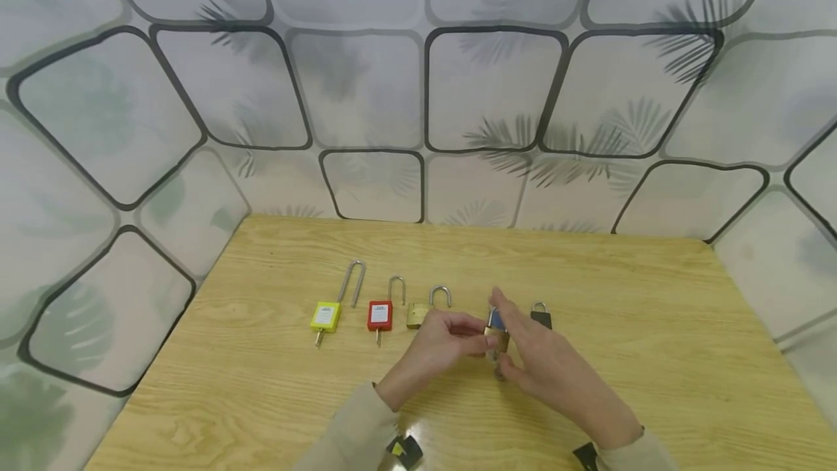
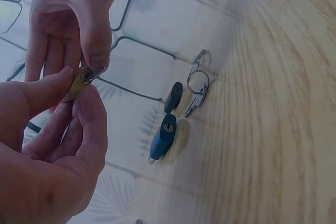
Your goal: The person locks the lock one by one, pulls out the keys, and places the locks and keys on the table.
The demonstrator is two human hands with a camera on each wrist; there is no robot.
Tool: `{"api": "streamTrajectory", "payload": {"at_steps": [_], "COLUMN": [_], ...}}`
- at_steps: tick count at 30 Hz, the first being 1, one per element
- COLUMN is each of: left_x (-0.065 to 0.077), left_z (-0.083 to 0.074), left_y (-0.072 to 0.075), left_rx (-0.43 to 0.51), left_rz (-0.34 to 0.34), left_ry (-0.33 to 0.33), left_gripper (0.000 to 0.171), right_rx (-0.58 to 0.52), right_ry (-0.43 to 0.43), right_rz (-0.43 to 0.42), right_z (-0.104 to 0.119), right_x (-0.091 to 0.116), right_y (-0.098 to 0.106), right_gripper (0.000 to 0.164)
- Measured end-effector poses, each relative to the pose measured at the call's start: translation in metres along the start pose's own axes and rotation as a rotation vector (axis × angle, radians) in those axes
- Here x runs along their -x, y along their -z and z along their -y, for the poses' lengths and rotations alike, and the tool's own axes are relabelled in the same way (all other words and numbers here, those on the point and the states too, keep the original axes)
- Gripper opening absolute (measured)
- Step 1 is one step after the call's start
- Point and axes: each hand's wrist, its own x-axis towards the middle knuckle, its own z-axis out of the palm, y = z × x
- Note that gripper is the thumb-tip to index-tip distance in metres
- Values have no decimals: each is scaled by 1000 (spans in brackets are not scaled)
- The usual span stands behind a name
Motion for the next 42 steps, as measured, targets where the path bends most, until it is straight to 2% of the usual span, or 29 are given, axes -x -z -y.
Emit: {"api": "streamTrajectory", "payload": {"at_steps": [8, 19, 27, 33, 42], "left_x": [2, 0, 2, 3, 3], "left_z": [0, 2, 1, 0, 0], "left_y": [0, -1, -2, -3, 1], "left_rx": [-7, -31, -23, -32, -72], "left_rz": [6, 13, 11, -4, 28], "left_ry": [0, -15, -11, -3, -13], "left_gripper": [21, 19, 19, 19, 19], "right_rx": [5, -5, -1, 13, 19], "right_ry": [41, 45, 46, 81, 67], "right_rz": [-53, -73, -63, -78, -68], "right_z": [0, 3, 3, 3, 2], "right_x": [2, 1, 2, 1, 1], "right_y": [-5, -5, -6, -7, -7], "right_gripper": [87, 75, 75, 72, 74]}}
